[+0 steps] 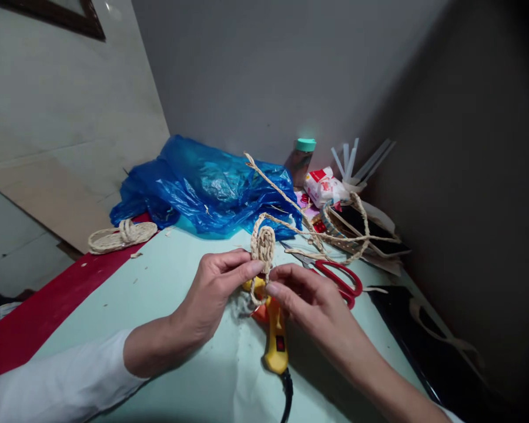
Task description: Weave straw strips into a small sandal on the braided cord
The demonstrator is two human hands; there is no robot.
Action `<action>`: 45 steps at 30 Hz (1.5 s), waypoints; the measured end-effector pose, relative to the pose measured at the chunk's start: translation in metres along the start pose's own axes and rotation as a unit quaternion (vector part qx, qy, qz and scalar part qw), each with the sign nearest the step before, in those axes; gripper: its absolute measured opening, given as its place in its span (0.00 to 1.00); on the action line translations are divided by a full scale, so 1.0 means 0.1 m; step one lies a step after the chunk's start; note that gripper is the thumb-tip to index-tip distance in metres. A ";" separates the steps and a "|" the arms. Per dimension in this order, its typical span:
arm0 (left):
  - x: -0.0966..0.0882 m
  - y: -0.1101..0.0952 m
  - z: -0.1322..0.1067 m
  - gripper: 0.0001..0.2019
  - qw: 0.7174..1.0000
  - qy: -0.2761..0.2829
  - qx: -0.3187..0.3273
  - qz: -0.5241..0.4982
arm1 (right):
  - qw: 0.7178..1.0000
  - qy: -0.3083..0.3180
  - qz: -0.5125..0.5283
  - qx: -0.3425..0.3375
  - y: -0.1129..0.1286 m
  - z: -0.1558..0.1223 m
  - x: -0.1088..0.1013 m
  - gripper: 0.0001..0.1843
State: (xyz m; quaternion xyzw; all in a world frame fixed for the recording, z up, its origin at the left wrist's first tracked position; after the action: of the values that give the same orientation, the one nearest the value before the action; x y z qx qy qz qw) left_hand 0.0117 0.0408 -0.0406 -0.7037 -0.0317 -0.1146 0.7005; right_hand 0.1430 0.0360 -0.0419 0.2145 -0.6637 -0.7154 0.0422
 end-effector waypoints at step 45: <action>0.25 0.14 -0.12 0.10 0.991 0.115 -0.069 0.021 | 0.957 0.077 0.277 0.027 -0.06 -0.04 0.05 0.06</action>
State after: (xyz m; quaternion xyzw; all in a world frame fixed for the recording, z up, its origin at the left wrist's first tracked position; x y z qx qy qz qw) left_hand 0.0370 0.0256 -0.0489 -0.7333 0.0717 -0.1815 0.6513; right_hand 0.1417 0.0313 -0.0491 0.0779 -0.7107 -0.6391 0.2837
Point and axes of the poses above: each hand's wrist, its own z-axis towards the middle knuckle, its own x-axis out of the palm, y = z × x, the point moved 8 cm from there along z, towards the middle knuckle, and after that the axes turned 2 degrees about -z, right-handed, at the moved point
